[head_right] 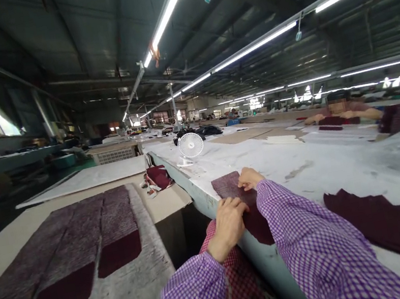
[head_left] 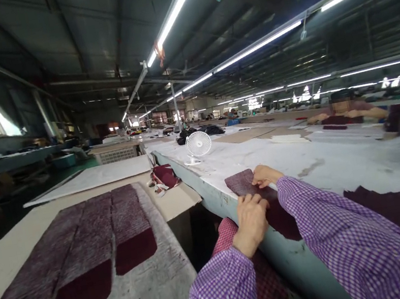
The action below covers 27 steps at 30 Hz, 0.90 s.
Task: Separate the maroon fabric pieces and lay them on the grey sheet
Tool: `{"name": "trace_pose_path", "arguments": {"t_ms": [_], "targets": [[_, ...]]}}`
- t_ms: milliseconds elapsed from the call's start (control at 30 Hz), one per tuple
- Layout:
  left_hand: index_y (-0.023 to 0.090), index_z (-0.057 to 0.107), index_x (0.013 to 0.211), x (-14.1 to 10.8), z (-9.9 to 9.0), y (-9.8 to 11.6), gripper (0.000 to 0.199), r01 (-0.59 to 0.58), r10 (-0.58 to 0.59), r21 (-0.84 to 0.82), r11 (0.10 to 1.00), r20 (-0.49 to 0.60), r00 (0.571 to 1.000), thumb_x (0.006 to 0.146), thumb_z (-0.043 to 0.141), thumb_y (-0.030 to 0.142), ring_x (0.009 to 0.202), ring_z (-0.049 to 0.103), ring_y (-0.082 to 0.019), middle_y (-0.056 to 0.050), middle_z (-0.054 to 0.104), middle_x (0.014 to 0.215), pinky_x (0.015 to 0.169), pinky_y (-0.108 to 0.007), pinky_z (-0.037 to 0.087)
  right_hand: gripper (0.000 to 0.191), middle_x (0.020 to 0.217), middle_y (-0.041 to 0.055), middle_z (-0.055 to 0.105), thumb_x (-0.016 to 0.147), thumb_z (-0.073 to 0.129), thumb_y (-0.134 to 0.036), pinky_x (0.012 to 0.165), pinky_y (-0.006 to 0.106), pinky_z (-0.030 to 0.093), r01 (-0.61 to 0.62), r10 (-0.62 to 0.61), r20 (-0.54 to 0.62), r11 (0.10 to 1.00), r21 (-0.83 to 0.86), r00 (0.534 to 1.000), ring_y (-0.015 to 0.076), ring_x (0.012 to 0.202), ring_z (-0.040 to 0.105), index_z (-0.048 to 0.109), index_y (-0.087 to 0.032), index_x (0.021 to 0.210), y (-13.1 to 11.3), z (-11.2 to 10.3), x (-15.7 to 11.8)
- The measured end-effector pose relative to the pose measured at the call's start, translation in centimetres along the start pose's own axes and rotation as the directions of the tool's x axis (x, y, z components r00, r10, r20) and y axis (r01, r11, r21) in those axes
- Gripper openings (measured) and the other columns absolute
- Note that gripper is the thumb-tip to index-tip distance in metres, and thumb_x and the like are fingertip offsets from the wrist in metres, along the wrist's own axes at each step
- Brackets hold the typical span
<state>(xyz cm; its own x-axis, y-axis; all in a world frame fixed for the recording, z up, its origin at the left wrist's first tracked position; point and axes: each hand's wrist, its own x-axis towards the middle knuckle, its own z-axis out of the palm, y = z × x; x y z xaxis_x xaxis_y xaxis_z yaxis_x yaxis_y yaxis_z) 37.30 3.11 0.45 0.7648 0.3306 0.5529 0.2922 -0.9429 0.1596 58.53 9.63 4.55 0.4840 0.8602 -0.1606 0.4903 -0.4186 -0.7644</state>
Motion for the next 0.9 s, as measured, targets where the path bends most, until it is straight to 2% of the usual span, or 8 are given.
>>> {"name": "trace_pose_path", "arguments": {"t_ms": [167,300,400,467,600,767,833,900], "targets": [[0.023,0.063,0.09,0.2,0.3,-0.4,0.024,0.022,-0.022,-0.006,1.0,0.004,1.0,0.084,0.043,0.01,0.092,0.049,-0.018,-0.001,0.062,0.094,0.083,-0.038,0.032,0.034,0.071,0.0035,0.064,0.063,0.075,-0.007,0.064,0.026,0.056,-0.072,0.058,0.061,0.965,0.253,0.996,0.0137,0.064,0.063,0.054,-0.014,0.089,0.9,-2.0,-1.0],[0.023,0.062,0.092,0.3,0.0,-0.3,0.025,0.031,-0.03,-0.012,0.999,0.031,0.999,0.084,0.042,0.009,0.094,0.049,-0.019,-0.001,0.062,0.096,0.086,-0.039,0.031,0.032,0.076,0.0017,0.064,0.069,0.073,-0.008,0.061,0.022,0.054,-0.11,0.092,0.07,0.932,0.345,0.993,0.0107,0.065,0.061,0.054,-0.014,0.095,1.0,-3.7,-1.2],[0.022,0.061,0.092,0.3,-0.1,-0.2,0.025,0.045,-0.044,-0.009,0.999,0.045,0.998,0.084,0.042,0.009,0.094,0.049,-0.019,-0.002,0.061,0.095,0.085,-0.039,0.031,0.018,0.087,0.0023,0.062,0.083,0.063,-0.017,0.061,0.024,0.053,-0.15,0.137,0.06,0.921,0.359,0.989,0.0103,0.07,0.06,0.057,-0.012,0.1,0.0,-3.2,-0.7],[0.022,0.061,0.093,0.3,-0.2,-0.2,0.024,0.053,-0.053,-0.011,0.999,0.047,0.997,0.083,0.043,0.009,0.094,0.049,-0.018,-0.002,0.061,0.095,0.084,-0.038,0.031,0.021,0.096,0.0042,0.061,0.089,0.056,-0.026,0.064,0.028,0.053,-0.147,0.142,0.041,0.916,0.373,0.989,0.0123,0.076,0.06,0.057,-0.013,0.105,-1.1,-2.4,-0.4],[0.022,0.061,0.092,0.1,-0.1,-0.2,0.024,0.052,-0.051,-0.02,0.998,0.033,0.998,0.083,0.044,0.009,0.095,0.048,-0.018,-0.003,0.06,0.095,0.084,-0.038,0.031,0.025,0.104,0.0072,0.058,0.091,0.052,-0.027,0.068,0.029,0.053,-0.025,0.048,-0.05,0.918,0.395,0.998,0.0133,0.082,0.06,0.053,-0.014,0.111,-2.7,-1.9,-1.4],[0.024,0.062,0.093,0.0,0.0,-0.4,0.026,0.065,-0.064,-0.069,0.995,0.016,0.998,0.084,0.043,0.01,0.096,0.048,-0.018,-0.001,0.06,0.097,0.086,-0.037,0.031,0.018,0.095,0.0079,0.063,0.075,0.066,-0.014,0.066,0.025,0.051,0.112,-0.109,-0.025,0.959,0.259,0.994,0.0139,0.077,0.062,0.059,-0.013,0.093,-3.8,-3.8,-6.0],[0.024,0.063,0.094,0.0,0.1,-0.4,0.027,0.09,-0.088,-0.078,0.993,0.021,0.996,0.084,0.042,0.009,0.096,0.048,-0.018,-0.002,0.06,0.096,0.085,-0.037,0.031,0.01,0.081,0.0059,0.065,0.072,0.068,-0.016,0.064,0.025,0.048,0.18,-0.19,0.112,0.979,0.092,0.975,0.0159,0.073,0.062,0.063,-0.013,0.081,-3.7,-3.9,-9.5],[0.024,0.063,0.093,-0.1,0.2,-0.4,0.027,0.103,-0.103,-0.086,0.991,0.011,0.995,0.084,0.042,0.009,0.096,0.048,-0.018,-0.002,0.06,0.096,0.085,-0.038,0.031,0.012,0.068,0.0043,0.064,0.077,0.062,-0.026,0.063,0.027,0.046,0.386,-0.284,0.365,0.89,-0.244,0.887,0.0169,0.067,0.061,0.064,-0.015,0.072,-3.1,-3.3,-13.7]]}}
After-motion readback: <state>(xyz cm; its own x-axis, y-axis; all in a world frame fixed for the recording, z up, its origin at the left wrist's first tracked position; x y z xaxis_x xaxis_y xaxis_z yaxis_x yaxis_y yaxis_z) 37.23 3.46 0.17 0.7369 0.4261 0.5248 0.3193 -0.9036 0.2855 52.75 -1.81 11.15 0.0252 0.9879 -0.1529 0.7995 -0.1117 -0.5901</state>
